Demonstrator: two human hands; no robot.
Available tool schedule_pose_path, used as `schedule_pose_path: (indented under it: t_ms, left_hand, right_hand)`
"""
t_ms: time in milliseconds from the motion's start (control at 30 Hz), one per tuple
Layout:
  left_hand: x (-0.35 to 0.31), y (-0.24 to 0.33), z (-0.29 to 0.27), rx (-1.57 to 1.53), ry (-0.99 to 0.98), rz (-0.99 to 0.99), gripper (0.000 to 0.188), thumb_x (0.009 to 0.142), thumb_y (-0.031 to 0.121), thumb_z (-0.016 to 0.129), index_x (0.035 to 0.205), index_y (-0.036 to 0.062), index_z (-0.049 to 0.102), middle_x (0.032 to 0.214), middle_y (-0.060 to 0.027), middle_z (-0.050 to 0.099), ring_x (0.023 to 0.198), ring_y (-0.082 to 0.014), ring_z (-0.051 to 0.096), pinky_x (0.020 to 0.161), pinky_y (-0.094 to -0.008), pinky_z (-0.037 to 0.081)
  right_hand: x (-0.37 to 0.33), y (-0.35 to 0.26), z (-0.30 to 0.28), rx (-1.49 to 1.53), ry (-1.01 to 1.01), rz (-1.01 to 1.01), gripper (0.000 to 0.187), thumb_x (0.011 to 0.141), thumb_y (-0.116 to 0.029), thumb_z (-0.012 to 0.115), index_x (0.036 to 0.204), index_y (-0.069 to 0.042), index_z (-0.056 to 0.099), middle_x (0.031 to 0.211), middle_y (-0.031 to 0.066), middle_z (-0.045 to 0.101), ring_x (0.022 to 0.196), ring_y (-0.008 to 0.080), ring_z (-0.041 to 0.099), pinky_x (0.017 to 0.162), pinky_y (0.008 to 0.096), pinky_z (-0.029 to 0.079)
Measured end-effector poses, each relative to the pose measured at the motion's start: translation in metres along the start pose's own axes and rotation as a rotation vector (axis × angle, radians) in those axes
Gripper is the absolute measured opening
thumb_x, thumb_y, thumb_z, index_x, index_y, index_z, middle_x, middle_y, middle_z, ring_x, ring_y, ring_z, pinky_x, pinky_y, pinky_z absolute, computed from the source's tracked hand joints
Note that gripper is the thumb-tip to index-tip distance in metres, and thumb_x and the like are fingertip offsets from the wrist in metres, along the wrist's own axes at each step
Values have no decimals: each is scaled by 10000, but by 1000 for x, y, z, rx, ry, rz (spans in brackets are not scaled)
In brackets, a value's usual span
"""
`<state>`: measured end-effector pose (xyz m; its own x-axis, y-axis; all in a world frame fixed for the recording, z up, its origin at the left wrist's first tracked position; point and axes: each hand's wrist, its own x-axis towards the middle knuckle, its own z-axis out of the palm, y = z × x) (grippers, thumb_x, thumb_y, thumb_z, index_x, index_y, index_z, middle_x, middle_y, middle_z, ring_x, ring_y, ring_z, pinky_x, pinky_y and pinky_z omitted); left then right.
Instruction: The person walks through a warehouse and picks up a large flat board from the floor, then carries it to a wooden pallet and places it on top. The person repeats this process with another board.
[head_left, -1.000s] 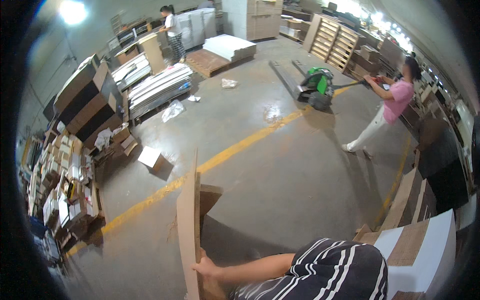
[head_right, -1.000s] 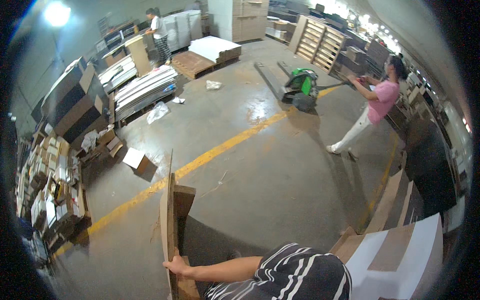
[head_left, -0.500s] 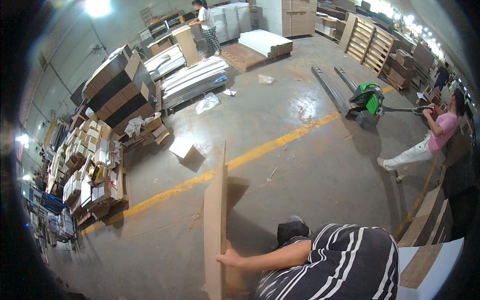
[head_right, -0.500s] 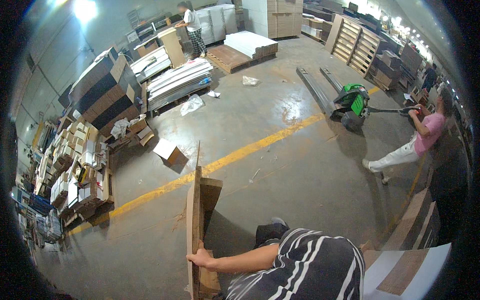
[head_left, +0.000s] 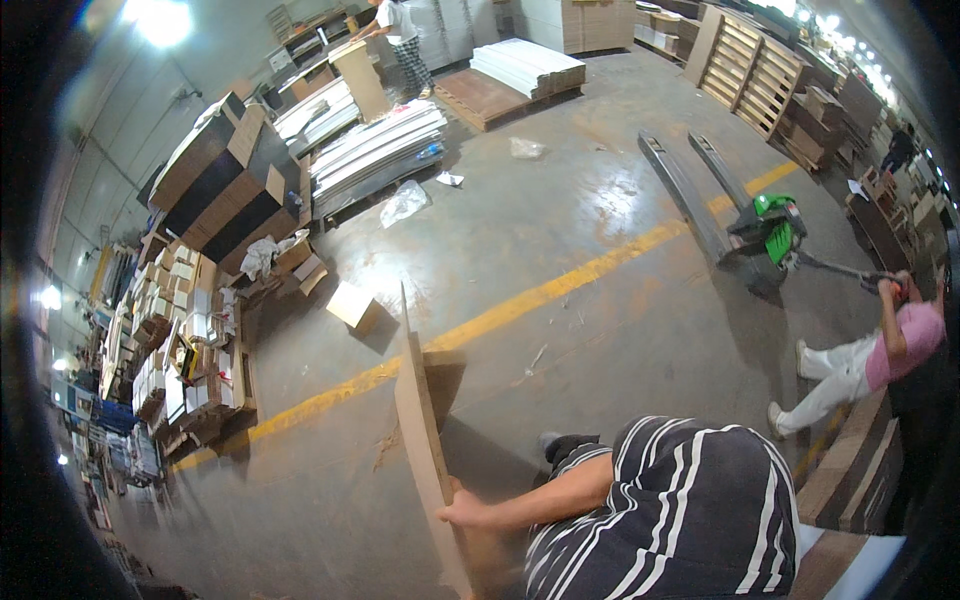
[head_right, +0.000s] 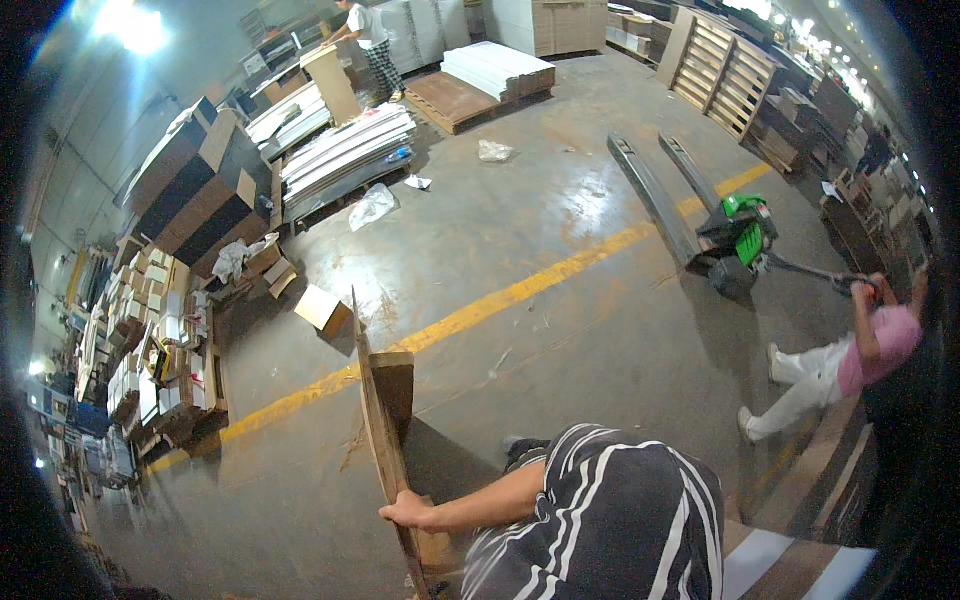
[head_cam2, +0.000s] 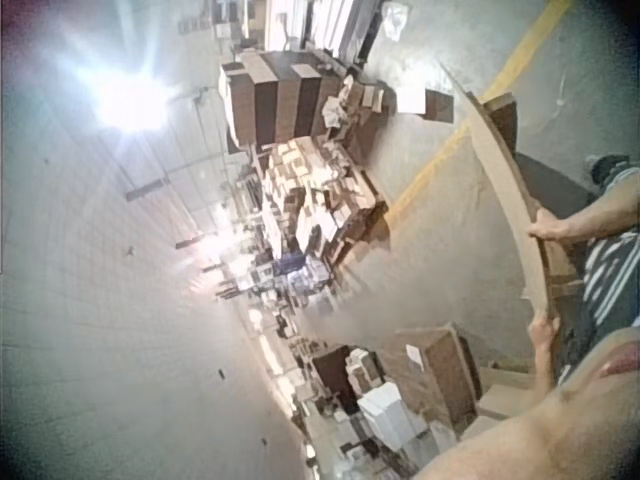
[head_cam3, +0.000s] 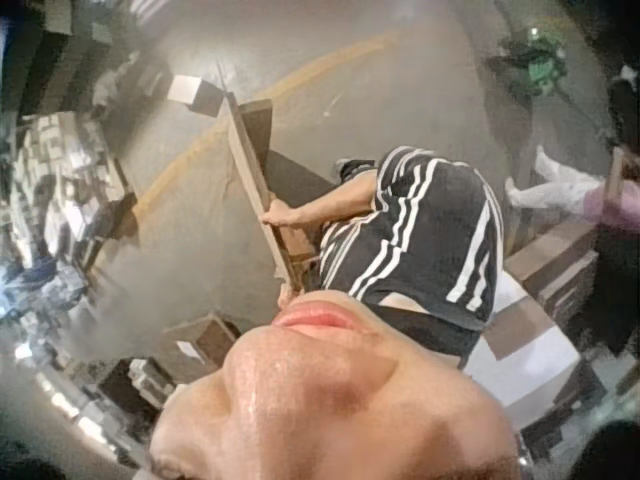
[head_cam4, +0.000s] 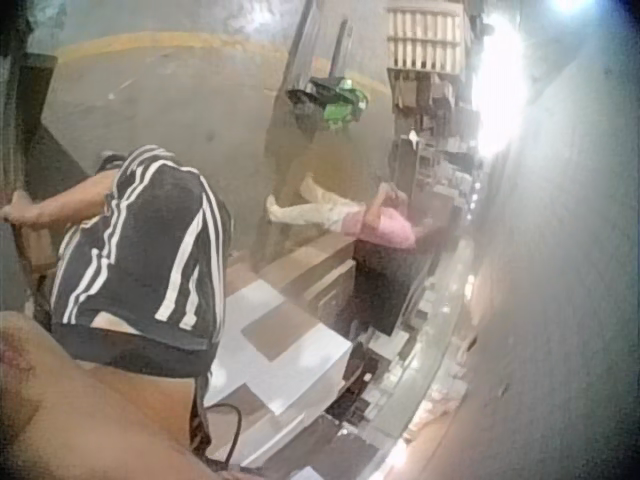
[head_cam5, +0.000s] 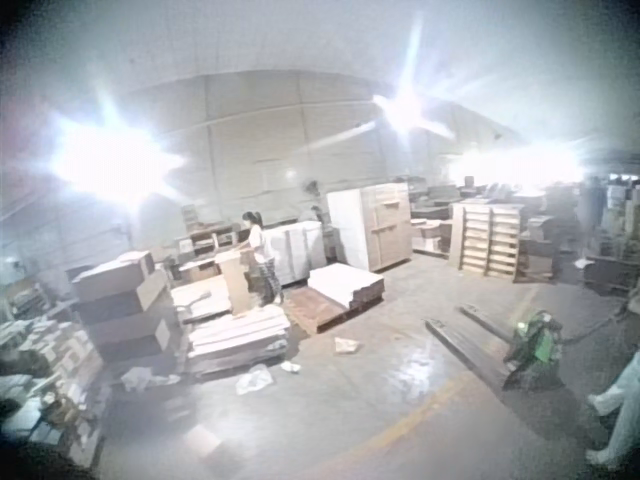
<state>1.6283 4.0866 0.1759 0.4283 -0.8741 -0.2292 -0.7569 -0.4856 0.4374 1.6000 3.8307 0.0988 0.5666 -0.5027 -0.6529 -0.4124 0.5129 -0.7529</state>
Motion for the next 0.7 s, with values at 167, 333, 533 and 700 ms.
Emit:
schedule_pose_path:
  t_ms: [167,333,533,700]
  left_hand:
    - [11,42,22,-6,25,-45,235,693,263,632,856,98,594,718,-145,527,661,-366,540,557,-460,431]
    - [17,70,47,9,73,-67,235,685,252,636,846,87,595,728,-156,539,671,-371,543,564,-463,436]
    - [10,110,84,41,159,-260,222,643,202,655,823,82,602,763,-178,586,696,-364,565,586,-456,460]
    - [21,151,113,196,73,-523,209,533,206,674,652,70,569,647,-140,546,639,-340,567,567,-445,456]
  right_hand:
    - [2,-2,-36,48,159,-121,473,665,-334,660,942,44,596,831,172,610,817,278,590,728,389,456]
    - [4,-12,-68,-13,70,35,476,673,-360,679,877,66,625,810,179,633,770,281,610,710,367,470]
    - [1,2,-93,61,88,107,376,722,-262,655,850,89,609,770,167,623,700,252,598,610,383,462]
    - [9,15,-120,106,81,271,324,716,-280,637,773,39,626,746,158,625,722,256,590,661,388,445]
